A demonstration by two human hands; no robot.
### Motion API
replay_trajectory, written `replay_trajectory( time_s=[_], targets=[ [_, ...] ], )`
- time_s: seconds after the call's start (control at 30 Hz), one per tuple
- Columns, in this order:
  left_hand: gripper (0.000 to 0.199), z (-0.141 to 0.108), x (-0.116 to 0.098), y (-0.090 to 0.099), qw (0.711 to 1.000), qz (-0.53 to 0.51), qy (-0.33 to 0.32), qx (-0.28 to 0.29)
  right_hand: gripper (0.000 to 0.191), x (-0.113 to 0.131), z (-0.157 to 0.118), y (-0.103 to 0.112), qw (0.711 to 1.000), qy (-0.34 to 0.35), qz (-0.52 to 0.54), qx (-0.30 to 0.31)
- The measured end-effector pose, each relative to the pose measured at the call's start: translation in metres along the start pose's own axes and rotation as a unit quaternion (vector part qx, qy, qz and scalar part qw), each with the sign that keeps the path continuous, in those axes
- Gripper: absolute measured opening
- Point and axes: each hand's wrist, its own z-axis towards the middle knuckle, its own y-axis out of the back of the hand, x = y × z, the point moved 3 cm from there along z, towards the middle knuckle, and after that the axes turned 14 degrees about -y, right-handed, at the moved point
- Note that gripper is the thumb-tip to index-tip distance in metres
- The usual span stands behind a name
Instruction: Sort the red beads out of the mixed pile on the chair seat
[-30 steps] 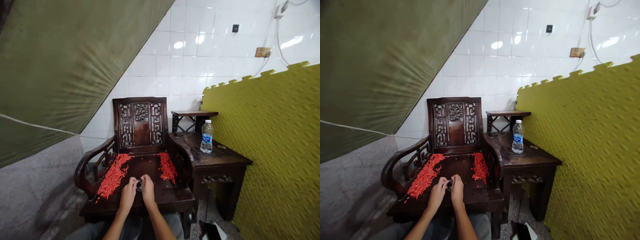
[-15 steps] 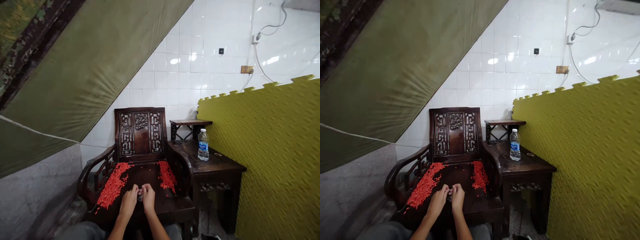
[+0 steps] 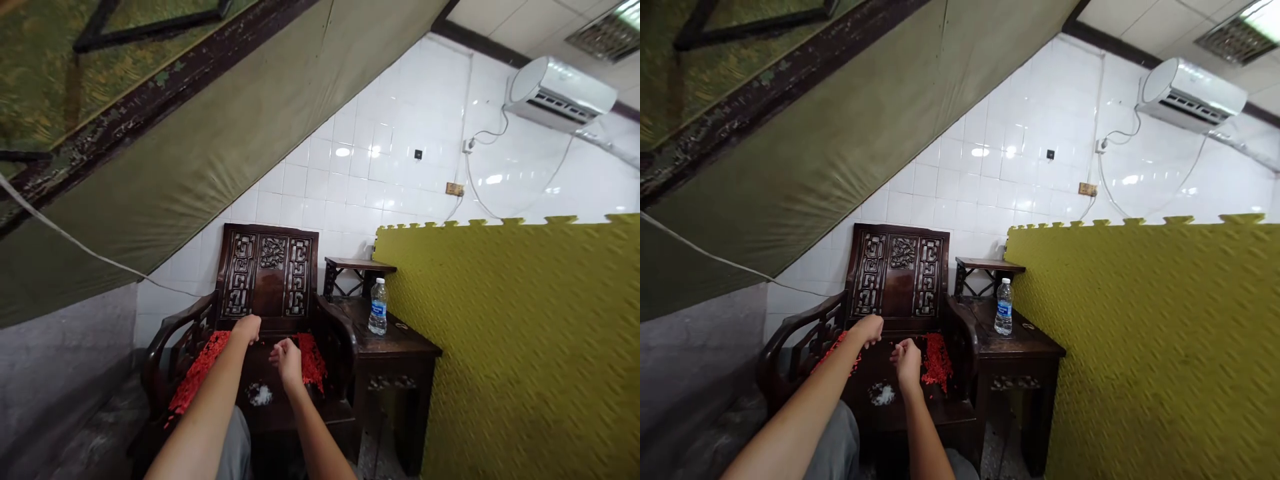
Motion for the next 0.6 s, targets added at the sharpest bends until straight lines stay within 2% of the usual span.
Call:
replay_trajectory(
  time_s=[0.07,0.17,0.23,0.33,0.4,0.47,0.5,0.53,0.6],
  targets=[
    [0.028,0.005,0.004,0.009,0.999,0.002,0.019,0.046,0.013,0.02,-0.006,0.016,0.999,0.031,-0.044,0.008],
    [0.023,0.0,0.021,0.019,0.998,0.0,0.032,0.063,0.012,0.048,-0.025,0.056,0.991,0.085,-0.105,0.025],
    [0.021,-0.009,0.039,0.023,0.998,0.006,0.037,0.056,0.014,0.06,-0.043,0.099,0.984,0.103,-0.136,0.039],
    [0.014,-0.025,0.069,0.023,0.998,0.029,0.043,0.029,0.029,0.061,-0.076,0.186,0.973,0.131,-0.187,0.018],
    [0.009,-0.032,0.087,0.019,0.998,0.047,0.046,0.011,0.039,0.04,-0.096,0.253,0.972,0.114,-0.192,-0.072],
    [0.005,-0.034,0.102,0.015,0.997,0.061,0.049,0.006,0.047,-0.001,-0.114,0.311,0.97,0.073,-0.178,-0.149],
    [0.005,-0.032,0.109,0.014,0.997,0.067,0.049,0.008,0.049,-0.029,-0.123,0.333,0.965,0.055,-0.182,-0.181],
    [0.006,-0.029,0.116,0.013,0.996,0.076,0.047,0.009,0.05,-0.059,-0.132,0.348,0.96,0.036,-0.2,-0.195],
    [0.009,-0.018,0.127,0.014,0.995,0.097,0.037,0.01,0.054,-0.126,-0.148,0.361,0.946,-0.005,-0.243,-0.214]
  ],
)
